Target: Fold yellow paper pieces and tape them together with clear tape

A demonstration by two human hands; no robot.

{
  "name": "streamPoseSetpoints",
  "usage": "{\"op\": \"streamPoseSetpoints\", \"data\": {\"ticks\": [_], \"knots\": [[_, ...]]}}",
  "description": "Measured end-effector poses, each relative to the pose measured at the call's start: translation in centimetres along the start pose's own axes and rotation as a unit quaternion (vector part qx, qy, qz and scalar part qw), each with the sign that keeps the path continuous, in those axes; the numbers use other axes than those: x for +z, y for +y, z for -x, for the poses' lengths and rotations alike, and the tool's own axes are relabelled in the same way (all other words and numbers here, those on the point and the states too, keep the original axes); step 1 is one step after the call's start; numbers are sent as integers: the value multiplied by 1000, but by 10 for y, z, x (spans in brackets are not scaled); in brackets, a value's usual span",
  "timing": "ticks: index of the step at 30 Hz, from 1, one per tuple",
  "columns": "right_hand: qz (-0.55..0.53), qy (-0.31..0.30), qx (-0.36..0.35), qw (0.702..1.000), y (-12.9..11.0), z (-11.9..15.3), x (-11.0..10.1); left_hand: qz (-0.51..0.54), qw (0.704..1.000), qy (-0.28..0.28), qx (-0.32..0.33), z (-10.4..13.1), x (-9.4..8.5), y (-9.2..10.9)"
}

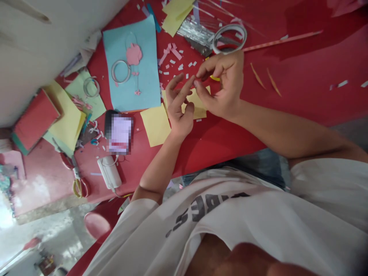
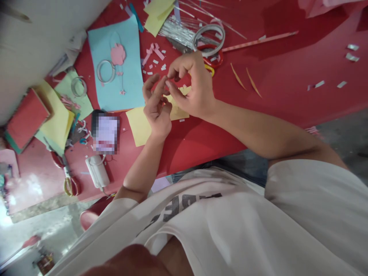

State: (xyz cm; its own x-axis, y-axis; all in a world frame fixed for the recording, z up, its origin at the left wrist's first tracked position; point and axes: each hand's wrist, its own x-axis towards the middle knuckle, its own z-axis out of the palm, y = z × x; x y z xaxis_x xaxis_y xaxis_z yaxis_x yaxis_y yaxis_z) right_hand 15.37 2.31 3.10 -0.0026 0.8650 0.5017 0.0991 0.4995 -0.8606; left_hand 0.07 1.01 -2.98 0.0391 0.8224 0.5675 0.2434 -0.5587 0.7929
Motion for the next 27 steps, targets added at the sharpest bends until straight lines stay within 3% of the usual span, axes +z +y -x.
{"op": "streamPoseSetpoints", "data": {"ticks": [6,10,13,15,19,24,27], "knots": [[-2,12,-29,1000,4,0,2,2,1000,14,24,-2,2,-5],[-30,-9,71,997,0,1,-3,-5,1000,-7,17,0,-1,-3],[-69,-23,144,987,-9,0,-6,-37,997,-60,33,1,-8,0],[-96,-12,138,986,-14,-1,-4,-62,994,-76,43,0,-14,2],[-142,10,101,985,-12,-7,6,-74,995,-55,29,0,-20,7],[-211,-11,111,971,-3,-11,12,-96,993,-66,-10,0,-19,11],[-223,-24,141,964,-2,-11,9,-107,993,-32,25,-3,-17,9]]}}
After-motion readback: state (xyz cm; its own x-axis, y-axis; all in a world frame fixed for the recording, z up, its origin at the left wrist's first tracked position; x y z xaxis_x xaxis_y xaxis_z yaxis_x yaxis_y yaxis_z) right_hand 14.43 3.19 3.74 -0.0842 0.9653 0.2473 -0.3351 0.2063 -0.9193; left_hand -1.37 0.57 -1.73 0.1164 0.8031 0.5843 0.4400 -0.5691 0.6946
